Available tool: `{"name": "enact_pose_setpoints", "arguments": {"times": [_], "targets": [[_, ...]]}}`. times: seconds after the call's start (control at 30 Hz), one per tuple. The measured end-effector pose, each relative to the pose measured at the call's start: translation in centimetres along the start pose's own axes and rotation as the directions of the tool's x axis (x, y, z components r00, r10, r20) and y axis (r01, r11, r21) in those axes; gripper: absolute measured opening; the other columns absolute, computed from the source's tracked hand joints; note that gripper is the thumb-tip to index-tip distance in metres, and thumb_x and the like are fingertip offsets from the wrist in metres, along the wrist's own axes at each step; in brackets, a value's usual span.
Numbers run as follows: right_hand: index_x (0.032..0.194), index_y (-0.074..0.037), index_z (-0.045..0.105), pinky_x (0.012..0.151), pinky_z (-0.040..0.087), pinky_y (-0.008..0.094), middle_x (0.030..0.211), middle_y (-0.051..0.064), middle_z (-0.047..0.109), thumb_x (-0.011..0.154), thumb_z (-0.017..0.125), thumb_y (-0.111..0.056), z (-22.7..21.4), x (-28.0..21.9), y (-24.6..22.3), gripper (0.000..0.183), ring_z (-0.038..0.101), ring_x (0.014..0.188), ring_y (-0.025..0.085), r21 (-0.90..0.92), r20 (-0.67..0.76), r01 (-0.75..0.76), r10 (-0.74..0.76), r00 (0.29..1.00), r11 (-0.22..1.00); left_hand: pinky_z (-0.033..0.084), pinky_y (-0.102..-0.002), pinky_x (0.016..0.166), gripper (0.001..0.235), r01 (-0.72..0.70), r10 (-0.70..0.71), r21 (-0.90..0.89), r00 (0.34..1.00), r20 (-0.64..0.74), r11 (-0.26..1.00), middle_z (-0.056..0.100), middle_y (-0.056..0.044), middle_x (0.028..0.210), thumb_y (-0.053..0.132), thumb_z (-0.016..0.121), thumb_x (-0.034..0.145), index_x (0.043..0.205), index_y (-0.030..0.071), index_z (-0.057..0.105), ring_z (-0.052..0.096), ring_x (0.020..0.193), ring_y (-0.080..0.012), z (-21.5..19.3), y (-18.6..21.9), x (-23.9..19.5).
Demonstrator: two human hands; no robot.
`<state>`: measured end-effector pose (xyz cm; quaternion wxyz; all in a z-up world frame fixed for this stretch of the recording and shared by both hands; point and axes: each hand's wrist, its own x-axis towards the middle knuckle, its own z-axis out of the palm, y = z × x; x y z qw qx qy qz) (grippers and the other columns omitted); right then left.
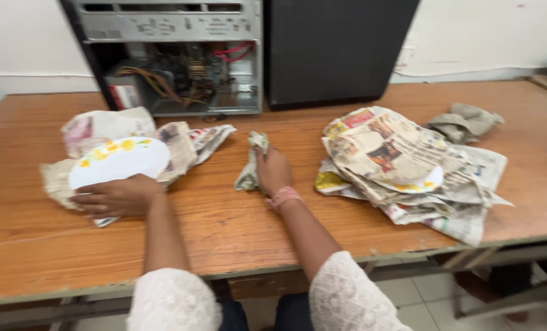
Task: The person wipes several white plates with yellow floral patterns using a cloth. The plates are handled one at a time, turned over to wipe both sides, and placed on top of newspaper sheets on a wooden table.
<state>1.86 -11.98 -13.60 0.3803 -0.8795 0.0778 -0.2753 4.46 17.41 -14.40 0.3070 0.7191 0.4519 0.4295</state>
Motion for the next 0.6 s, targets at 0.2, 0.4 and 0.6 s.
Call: {"name": "enact_pose_setpoints", "arguments": {"times": [0.2,0.4,0.6], "targets": [[0.102,0.000,0.069,0.076,0.052,0.058,0.094,0.028,0.071,0.100,0.052,-0.040,-1.9,-1.5,-2.7,0.044,0.068,0.088,0.050,0.031,0.011,0.007,-0.008,1.000,0.999,0.011,-0.061,0.123,0.101,-0.315,0.309,-0.066,0.947,-0.084,0.947,0.005,-0.036,0.171,0.024,0.076,0.097,0.161,-0.013,0.007,0.010,0.158,-0.0481,6.7,-0.2,-2.6],[0.102,-0.001,0.068,0.073,0.054,0.055,0.097,0.027,0.069,0.090,0.057,-0.034,-2.3,-2.4,-2.4,0.037,0.067,0.088,0.048,0.043,0.062,0.096,-0.099,0.993,0.994,0.037,-0.046,0.117,0.078,-0.362,0.956,-0.889,0.191,0.225,0.281,0.058,-0.017,0.145,0.015,0.066,0.074,0.149,0.003,0.048,0.052,0.136,-0.0344,-10.9,14.5,-23.0],[0.097,0.000,0.069,0.075,0.052,0.056,0.092,0.026,0.070,0.100,0.053,-0.037,-3.1,-2.2,-3.0,0.040,0.067,0.086,0.047,0.022,-0.006,0.057,-0.057,0.998,0.998,0.023,-0.063,0.111,0.060,-0.459,0.839,-0.868,-0.535,0.098,-0.191,0.063,-0.017,0.130,0.018,0.074,0.068,0.125,0.001,0.063,0.056,0.124,-0.0324,-11.9,14.8,-32.0]]}}
